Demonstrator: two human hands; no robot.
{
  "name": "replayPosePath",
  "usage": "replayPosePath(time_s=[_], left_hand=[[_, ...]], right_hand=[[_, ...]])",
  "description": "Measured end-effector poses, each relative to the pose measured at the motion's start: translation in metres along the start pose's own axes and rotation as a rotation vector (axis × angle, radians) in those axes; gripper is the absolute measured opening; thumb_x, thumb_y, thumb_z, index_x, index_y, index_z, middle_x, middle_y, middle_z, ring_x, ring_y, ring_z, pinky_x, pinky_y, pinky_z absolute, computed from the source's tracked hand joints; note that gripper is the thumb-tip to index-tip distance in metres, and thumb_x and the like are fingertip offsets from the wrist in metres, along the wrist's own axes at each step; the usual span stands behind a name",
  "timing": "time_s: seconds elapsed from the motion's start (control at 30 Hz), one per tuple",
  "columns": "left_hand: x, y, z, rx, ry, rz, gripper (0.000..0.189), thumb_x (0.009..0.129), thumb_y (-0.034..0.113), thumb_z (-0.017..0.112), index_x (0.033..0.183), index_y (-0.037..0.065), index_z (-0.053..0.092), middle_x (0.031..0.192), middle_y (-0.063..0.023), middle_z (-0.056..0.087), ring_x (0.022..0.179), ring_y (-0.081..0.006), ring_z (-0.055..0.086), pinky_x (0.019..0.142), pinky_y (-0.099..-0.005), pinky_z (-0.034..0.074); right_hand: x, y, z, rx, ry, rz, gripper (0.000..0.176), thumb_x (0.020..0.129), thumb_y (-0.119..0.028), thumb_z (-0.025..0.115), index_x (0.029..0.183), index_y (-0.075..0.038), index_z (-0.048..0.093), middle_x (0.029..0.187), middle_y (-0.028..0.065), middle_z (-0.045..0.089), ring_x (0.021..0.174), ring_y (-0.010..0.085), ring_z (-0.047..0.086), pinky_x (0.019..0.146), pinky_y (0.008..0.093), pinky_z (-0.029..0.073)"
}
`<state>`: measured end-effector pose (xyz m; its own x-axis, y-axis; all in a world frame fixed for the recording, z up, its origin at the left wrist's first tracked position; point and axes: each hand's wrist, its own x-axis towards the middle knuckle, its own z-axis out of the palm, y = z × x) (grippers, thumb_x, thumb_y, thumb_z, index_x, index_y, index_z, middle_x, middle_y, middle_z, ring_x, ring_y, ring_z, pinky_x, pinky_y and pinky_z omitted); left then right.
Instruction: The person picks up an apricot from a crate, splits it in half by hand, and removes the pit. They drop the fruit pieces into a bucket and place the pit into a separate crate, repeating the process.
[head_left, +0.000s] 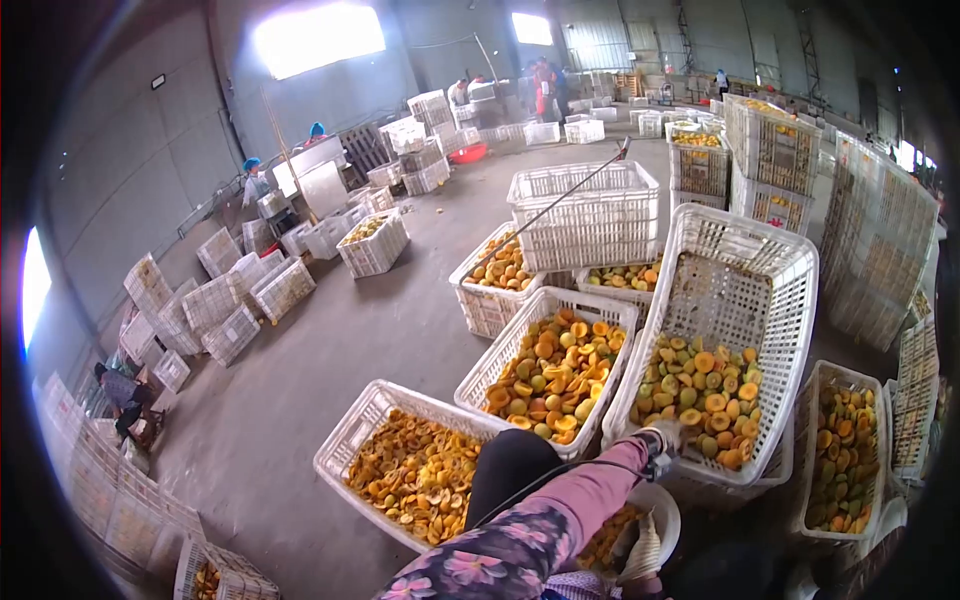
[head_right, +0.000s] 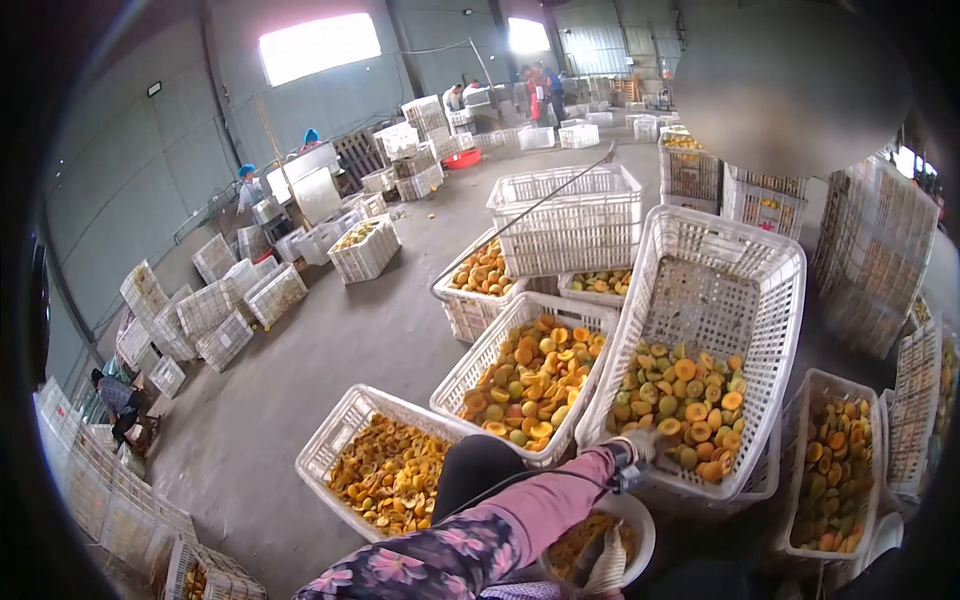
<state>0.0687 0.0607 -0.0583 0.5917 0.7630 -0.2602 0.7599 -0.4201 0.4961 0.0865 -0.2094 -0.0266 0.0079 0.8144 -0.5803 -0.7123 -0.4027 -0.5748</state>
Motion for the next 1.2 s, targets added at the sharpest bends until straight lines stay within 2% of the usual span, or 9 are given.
replayPosePath(time_s=[0.37,0.47,0.53,0.57,0.73,0.87,0.9,1.03,1.2], left_hand=[[-0.018,0.016,-0.021,-0.016,0.069,-0.05,0.038,0.072,0.02,0.062,0.106,0.006,0.059,0.102,-0.0199,0.061,0.099,-0.0325,0.058,0.081,-0.0398,0.047],[-0.021,-0.003,0.014,-1.831,-0.553,0.72,0.031,0.085,0.005,0.047,0.116,0.009,0.048,0.08,-0.0065,0.057,0.079,-0.0217,0.057,0.076,-0.0314,0.048],[-0.105,0.031,0.003,-1.949,-0.276,0.592,0.029,0.088,0.003,0.045,0.116,0.009,0.046,0.082,-0.0006,0.05,0.077,-0.0134,0.051,0.078,-0.0271,0.047],[-0.124,0.032,0.01,-1.837,-0.258,0.556,0.026,0.089,0.006,0.046,0.115,0.008,0.046,0.089,-0.001,0.051,0.082,-0.0133,0.051,0.08,-0.0267,0.047],[-0.176,0.031,0.057,-0.751,0.542,0.38,0.027,0.096,0.022,0.038,0.1,0.005,0.058,0.096,-0.0063,0.061,0.086,-0.0168,0.057,0.082,-0.0282,0.047],[-0.151,-0.009,0.121,-1.391,0.441,0.046,0.037,0.096,0.034,0.036,0.097,0.004,0.058,0.08,-0.0058,0.063,0.074,-0.0183,0.06,0.072,-0.0316,0.05],[-0.19,0.032,0.058,-2.144,-0.125,-0.008,0.037,0.096,0.034,0.037,0.099,0.003,0.058,0.082,-0.0049,0.062,0.077,-0.0169,0.059,0.075,-0.03,0.049],[-0.204,0.034,0.072,-0.936,0.504,0.334,0.028,0.097,0.017,0.036,0.117,0.0,0.047,0.107,-0.0076,0.058,0.1,-0.0154,0.055,0.093,-0.028,0.042],[-0.212,0.041,0.067,-1.242,0.41,0.287,0.024,0.093,0.015,0.045,0.112,0.001,0.048,0.101,-0.006,0.057,0.094,-0.0127,0.054,0.084,-0.0275,0.045]], right_hand=[[0.0,-0.014,0.003,-0.049,0.063,0.112,0.037,0.085,-0.051,0.049,0.069,-0.019,0.051,0.048,-0.0017,0.042,0.035,0.0158,0.039,0.034,0.0299,0.031],[0.043,-0.006,-0.019,-0.104,0.013,-0.254,0.033,0.088,-0.044,0.047,0.078,-0.014,0.058,0.061,0.0015,0.052,0.049,0.0165,0.048,0.045,0.0293,0.039],[0.053,0.008,-0.034,-0.697,0.106,-0.907,0.029,0.091,-0.026,0.038,0.101,-0.006,0.056,0.094,0.0116,0.054,0.086,0.0249,0.05,0.077,0.0342,0.038],[0.038,0.005,-0.036,-1.266,0.18,-1.148,0.035,0.092,-0.013,0.03,0.118,-0.001,0.051,0.118,0.0196,0.052,0.113,0.0325,0.047,0.101,0.0391,0.032],[0.014,0.015,-0.016,-1.491,0.203,-0.894,0.033,0.09,-0.016,0.044,0.118,-0.001,0.05,0.117,0.0227,0.052,0.104,0.0357,0.052,0.088,0.04,0.042],[0.003,0.016,-0.002,-0.644,0.084,-0.599,0.041,0.09,-0.03,0.054,0.118,0.0,0.05,0.103,0.0051,0.058,0.089,0.0125,0.05,0.079,0.0255,0.042],[0.004,0.017,-0.003,-0.674,0.104,-0.609,0.041,0.09,-0.03,0.054,0.118,0.0,0.05,0.103,0.0062,0.059,0.089,0.0128,0.05,0.079,0.026,0.042],[-0.015,0.006,0.008,-0.73,0.148,-0.616,0.039,0.091,-0.031,0.053,0.114,0.0,0.051,0.1,0.0081,0.059,0.088,0.014,0.051,0.076,0.0281,0.042],[-0.032,-0.008,0.018,-1.098,0.271,-0.561,0.041,0.09,-0.034,0.047,0.11,0.002,0.051,0.093,0.0254,0.06,0.088,0.0407,0.057,0.074,0.0401,0.045]])
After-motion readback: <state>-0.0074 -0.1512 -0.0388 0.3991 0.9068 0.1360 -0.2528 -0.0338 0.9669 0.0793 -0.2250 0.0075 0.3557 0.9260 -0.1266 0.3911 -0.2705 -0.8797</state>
